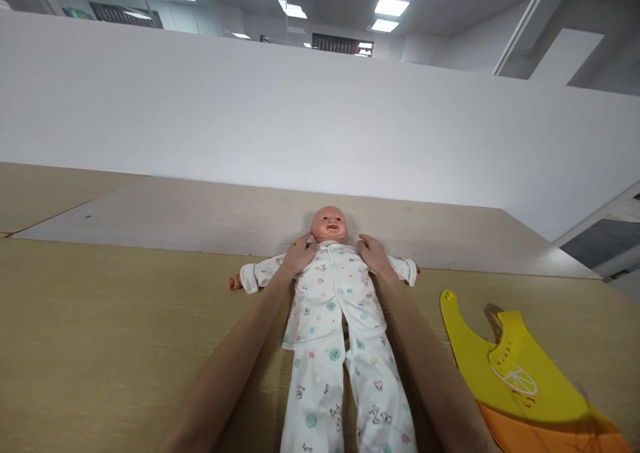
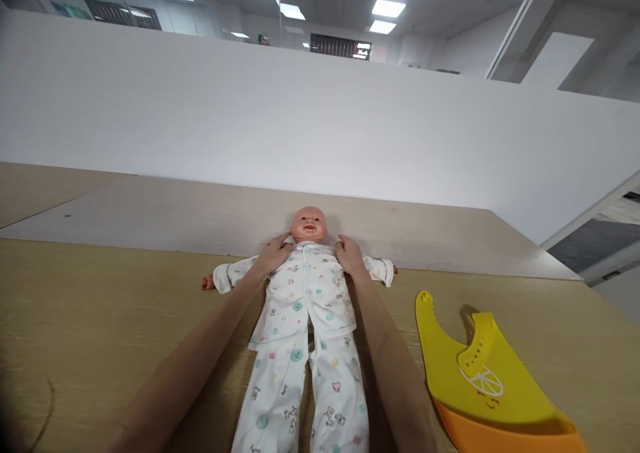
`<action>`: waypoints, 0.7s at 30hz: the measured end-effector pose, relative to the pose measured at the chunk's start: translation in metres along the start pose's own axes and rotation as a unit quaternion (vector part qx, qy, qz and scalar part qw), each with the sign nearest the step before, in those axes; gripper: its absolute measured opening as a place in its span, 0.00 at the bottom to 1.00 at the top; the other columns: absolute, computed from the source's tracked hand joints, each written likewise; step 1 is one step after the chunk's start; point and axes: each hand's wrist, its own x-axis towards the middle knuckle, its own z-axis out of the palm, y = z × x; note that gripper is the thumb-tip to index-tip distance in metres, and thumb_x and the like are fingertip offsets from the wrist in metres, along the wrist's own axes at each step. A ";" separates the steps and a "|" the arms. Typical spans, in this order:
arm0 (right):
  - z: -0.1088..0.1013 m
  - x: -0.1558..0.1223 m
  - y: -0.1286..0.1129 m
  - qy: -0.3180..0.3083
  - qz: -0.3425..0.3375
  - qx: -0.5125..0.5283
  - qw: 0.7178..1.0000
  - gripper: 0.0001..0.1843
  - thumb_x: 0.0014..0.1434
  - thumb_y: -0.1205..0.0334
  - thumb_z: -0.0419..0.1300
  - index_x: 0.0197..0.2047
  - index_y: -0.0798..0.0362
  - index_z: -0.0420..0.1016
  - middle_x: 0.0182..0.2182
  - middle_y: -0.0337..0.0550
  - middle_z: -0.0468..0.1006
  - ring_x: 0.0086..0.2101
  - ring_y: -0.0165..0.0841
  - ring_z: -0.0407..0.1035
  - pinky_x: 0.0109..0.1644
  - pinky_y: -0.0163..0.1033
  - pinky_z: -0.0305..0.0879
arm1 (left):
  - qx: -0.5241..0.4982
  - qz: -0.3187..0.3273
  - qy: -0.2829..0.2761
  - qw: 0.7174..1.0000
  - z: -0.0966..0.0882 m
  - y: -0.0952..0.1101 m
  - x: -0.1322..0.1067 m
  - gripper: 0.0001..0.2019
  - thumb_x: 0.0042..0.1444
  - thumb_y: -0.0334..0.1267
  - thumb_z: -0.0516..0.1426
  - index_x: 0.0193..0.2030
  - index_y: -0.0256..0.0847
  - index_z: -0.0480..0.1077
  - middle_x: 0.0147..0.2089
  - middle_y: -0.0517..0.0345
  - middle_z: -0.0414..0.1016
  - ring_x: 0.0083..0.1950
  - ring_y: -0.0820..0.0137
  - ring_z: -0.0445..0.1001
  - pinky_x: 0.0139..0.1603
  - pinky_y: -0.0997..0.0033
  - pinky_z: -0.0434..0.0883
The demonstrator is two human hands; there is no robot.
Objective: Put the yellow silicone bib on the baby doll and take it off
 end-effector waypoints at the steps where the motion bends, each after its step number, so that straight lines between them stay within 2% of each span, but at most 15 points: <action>1: -0.005 -0.006 0.003 0.003 -0.003 -0.017 1.000 0.26 0.60 0.63 0.45 0.58 0.62 0.67 0.54 0.52 0.70 0.54 0.38 0.65 0.61 0.43 0.57 | 0.003 0.003 0.001 1.000 -0.001 -0.002 -0.002 0.26 0.57 0.36 0.48 0.62 0.34 0.62 0.47 0.48 0.78 0.51 0.60 0.73 0.54 0.63 0.66; 4: -0.024 -0.023 0.018 0.004 -0.007 -0.064 0.998 0.25 0.58 0.66 0.47 0.57 0.61 0.69 0.55 0.51 0.70 0.55 0.38 0.64 0.62 0.42 0.57 | 0.020 0.030 0.022 0.999 -0.002 -0.013 -0.013 0.23 0.60 0.40 0.47 0.61 0.37 0.64 0.49 0.50 0.77 0.53 0.61 0.72 0.56 0.62 0.66; 7: -0.040 -0.037 0.036 0.014 0.004 -0.107 0.994 0.27 0.56 0.65 0.49 0.59 0.59 0.67 0.56 0.50 0.69 0.55 0.40 0.64 0.61 0.43 0.57 | 0.071 0.081 0.092 0.990 -0.003 -0.028 -0.034 0.21 0.61 0.42 0.46 0.57 0.38 0.65 0.53 0.46 0.75 0.54 0.59 0.71 0.57 0.57 0.64; 11: -0.044 -0.049 0.051 0.035 0.006 -0.163 0.986 0.26 0.57 0.63 0.48 0.58 0.59 0.67 0.53 0.53 0.71 0.53 0.44 0.64 0.59 0.47 0.57 | 0.187 0.132 0.160 0.960 -0.005 -0.047 -0.058 0.19 0.63 0.43 0.45 0.52 0.35 0.68 0.50 0.40 0.75 0.52 0.53 0.71 0.53 0.51 0.64; 15: -0.039 -0.057 0.052 0.072 0.000 -0.203 0.977 0.22 0.58 0.62 0.48 0.54 0.57 0.70 0.48 0.53 0.74 0.49 0.45 0.66 0.55 0.48 0.57 | 0.273 0.197 0.183 0.924 -0.008 -0.057 -0.055 0.16 0.64 0.42 0.46 0.47 0.37 0.70 0.42 0.43 0.77 0.45 0.55 0.73 0.52 0.51 0.62; 18: -0.037 -0.061 0.052 0.094 -0.007 -0.219 0.971 0.20 0.59 0.61 0.48 0.51 0.56 0.72 0.47 0.50 0.74 0.48 0.42 0.66 0.54 0.45 0.56 | 0.271 0.229 0.173 0.919 -0.011 -0.061 -0.045 0.15 0.64 0.40 0.45 0.42 0.38 0.71 0.39 0.46 0.77 0.43 0.58 0.73 0.52 0.52 0.62; 21: -0.036 -0.062 0.052 0.104 -0.012 -0.226 0.968 0.19 0.59 0.61 0.49 0.51 0.56 0.72 0.47 0.49 0.74 0.47 0.41 0.66 0.54 0.44 0.55 | 0.250 0.238 0.158 0.925 -0.014 -0.062 -0.039 0.16 0.64 0.40 0.44 0.39 0.38 0.71 0.38 0.47 0.77 0.43 0.59 0.72 0.51 0.54 0.63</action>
